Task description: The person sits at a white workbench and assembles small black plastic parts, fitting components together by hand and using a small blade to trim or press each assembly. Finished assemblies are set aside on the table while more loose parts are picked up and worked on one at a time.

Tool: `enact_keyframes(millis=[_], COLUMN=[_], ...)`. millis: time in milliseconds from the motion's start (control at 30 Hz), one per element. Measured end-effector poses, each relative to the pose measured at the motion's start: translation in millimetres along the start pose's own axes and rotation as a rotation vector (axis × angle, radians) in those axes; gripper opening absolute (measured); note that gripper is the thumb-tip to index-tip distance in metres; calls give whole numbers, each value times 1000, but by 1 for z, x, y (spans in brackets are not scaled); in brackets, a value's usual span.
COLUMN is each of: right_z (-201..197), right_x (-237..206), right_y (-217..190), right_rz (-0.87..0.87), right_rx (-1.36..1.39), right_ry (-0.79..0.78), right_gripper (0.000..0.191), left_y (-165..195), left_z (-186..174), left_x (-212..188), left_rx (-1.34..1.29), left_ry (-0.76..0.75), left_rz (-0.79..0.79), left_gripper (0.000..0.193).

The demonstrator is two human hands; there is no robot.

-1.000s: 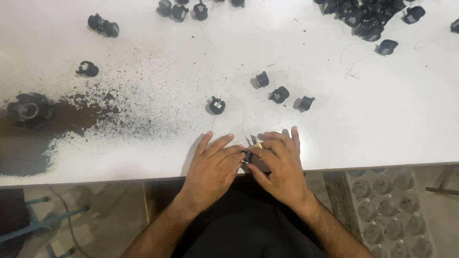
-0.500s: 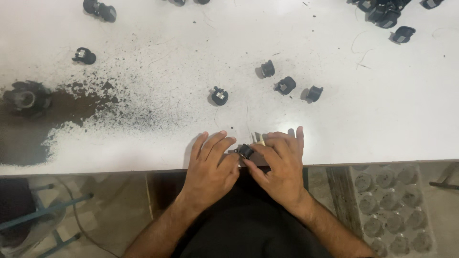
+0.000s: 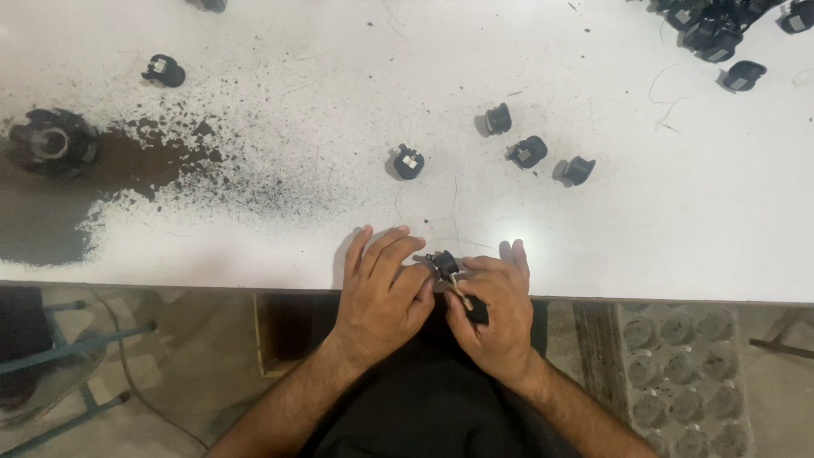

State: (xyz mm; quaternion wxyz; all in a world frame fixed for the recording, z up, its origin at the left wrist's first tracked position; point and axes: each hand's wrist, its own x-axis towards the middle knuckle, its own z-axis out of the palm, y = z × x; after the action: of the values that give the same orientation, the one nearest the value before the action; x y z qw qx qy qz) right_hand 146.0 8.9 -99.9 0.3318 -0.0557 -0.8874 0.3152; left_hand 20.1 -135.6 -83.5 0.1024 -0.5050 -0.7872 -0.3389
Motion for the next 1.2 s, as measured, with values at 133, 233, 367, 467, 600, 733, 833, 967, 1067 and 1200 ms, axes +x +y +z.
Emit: enact_keyframes(millis=[133,233,367,467,600,733,833,967,1067,1200], right_z=[-1,-2,1,3,4,6,6,5,5,6], right_x=[3,3,1,1,1,1,1,2,2,5], right_y=[-1,-2,-5,-5,-5,-4,-5,-6,-7,-9], right_rz=[-21,-54,-58,-51,-46,-35,-33,-36,-31,-37], right_rx=[13,39,46,65,45,25,29,24,29,19], right_ry=[9,4,-10,1,6,17,15,6,11,21], right_gripper=[31,32,33,33,33,32,32,32,33,33], left_y=[-1,-2,-6,-8,-10,-10,-11,-10,-8,-7], left_z=[-3,-5,-6,-6,-5,-7,-13,-21,-20,-9], left_x=[2,2,0,-3,-6,-6,-7,-10,-11,-9], left_rx=[-27,-25,40,87,114,74,51,3,-23,82], left_ry=[26,27,-24,-7,-2,7,-42,-31,20,42], left_rz=[16,15,42,76,113,129,107,87,111,114], left_gripper=[14,13,17,21,19,16,14,16,23,21])
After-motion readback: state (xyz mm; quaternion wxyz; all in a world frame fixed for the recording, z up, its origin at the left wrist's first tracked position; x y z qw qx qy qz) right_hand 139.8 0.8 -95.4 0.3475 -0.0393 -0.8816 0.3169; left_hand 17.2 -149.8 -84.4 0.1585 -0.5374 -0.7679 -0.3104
